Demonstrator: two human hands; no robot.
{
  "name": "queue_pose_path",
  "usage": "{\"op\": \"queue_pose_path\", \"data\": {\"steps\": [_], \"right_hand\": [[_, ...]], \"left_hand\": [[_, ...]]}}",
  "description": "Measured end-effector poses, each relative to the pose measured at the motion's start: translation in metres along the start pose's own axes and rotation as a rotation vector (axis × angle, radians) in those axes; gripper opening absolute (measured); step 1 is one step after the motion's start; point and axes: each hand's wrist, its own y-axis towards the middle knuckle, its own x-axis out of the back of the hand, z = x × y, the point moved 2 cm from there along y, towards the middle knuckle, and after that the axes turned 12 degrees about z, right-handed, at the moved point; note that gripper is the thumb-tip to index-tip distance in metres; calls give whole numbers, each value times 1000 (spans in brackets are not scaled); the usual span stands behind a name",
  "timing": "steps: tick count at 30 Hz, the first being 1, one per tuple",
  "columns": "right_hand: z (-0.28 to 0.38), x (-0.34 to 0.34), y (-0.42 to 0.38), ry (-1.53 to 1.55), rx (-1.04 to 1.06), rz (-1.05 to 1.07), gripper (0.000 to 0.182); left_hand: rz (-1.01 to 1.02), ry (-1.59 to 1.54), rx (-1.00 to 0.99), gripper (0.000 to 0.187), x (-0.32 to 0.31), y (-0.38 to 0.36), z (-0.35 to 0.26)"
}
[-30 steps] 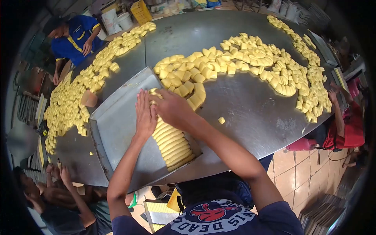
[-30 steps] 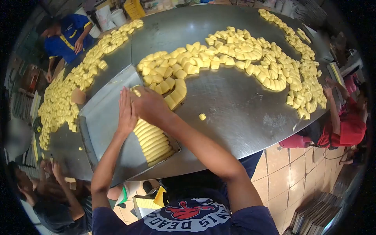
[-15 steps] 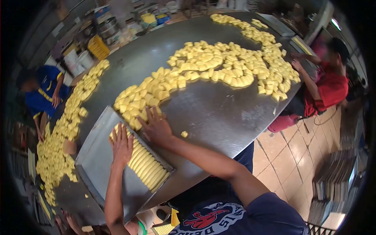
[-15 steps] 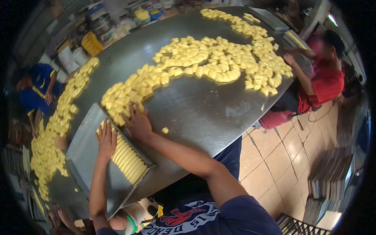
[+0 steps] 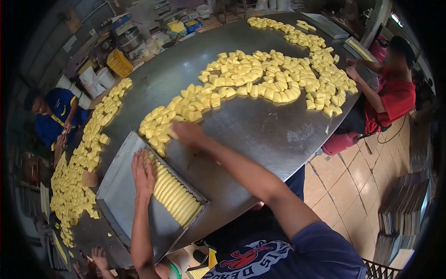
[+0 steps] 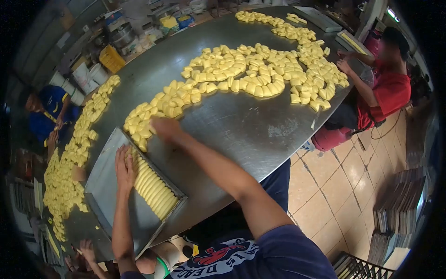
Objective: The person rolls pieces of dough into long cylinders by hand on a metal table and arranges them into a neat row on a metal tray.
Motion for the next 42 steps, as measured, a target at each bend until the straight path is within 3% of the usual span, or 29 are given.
{"op": "queue_pose_path", "data": {"steps": [2, 4, 6, 10, 12, 14, 15, 17, 18, 20, 21, 23, 25, 26, 28, 29, 31, 34, 38, 40, 42], "right_hand": [[-39, 6, 18, 594, 273, -123, 51], [-30, 49, -33, 896, 2, -10, 66], [-68, 66, -48, 1188, 112, 52, 69], [-55, 124, -149, 1069, 56, -275, 66], [-90, 135, -184, 534, -105, -643, 55], [-48, 155, -224, 143, -249, -512, 54], [-46, 155, -229, 143, -244, -510, 54], [-45, 148, -234, -379, -572, -353, 54], [-48, 135, -234, -383, -564, -348, 54], [-60, 104, -224, -828, -706, -249, 57], [-51, 96, -211, -934, -562, -381, 61], [-15, 75, -172, -553, -258, -463, 69], [17, 41, -133, 149, -31, -112, 66], [12, 9, -109, 501, -5, 29, 62], [23, -34, -71, 1107, -181, 110, 81], [26, -48, -54, 1109, -176, 106, 81], [26, -70, -25, 1468, -217, -116, 81], [32, -84, 14, 1397, -189, -321, 74], [42, -96, 53, 1501, -167, -492, 72], [37, -100, 70, 1241, -206, -599, 73], [42, -98, 73, 1269, -246, -624, 73]], "left_hand": [[-42, -81, -8, 42, 8, -4, -5], [-86, -228, -32, 37, 12, -6, -7], [-113, -299, -27, 35, 11, -8, -5], [-139, -544, -40, 33, 9, 0, 7], [-142, -625, -9, 33, 14, 8, -3], [-142, -698, 18, 34, 19, 24, 0], [-161, -673, -41, 35, 17, 36, 5], [-183, -648, -96, 37, 20, 60, 10], [-159, -663, -104, 37, 22, 72, 8], [-149, -670, -105, 38, 25, 97, 13], [-127, -641, -94, 42, 21, 113, 21], [-108, -603, -78, 47, 18, 141, 28], [24, -403, 34, 58, 14, 164, 25], [26, -398, 35, 58, 19, 173, 18], [336, -99, 104, 65, 24, 188, 4], [334, -94, 100, 65, 19, 196, 9], [349, 106, 60, 73, -9, 217, 26], [453, 190, 193, 77, -23, 239, 35], [483, 298, 360, 86, -4, 219, -3], [412, 314, 472, 92, -5, 218, -6], [434, 307, 425, 94, -10, 226, 8]]}}
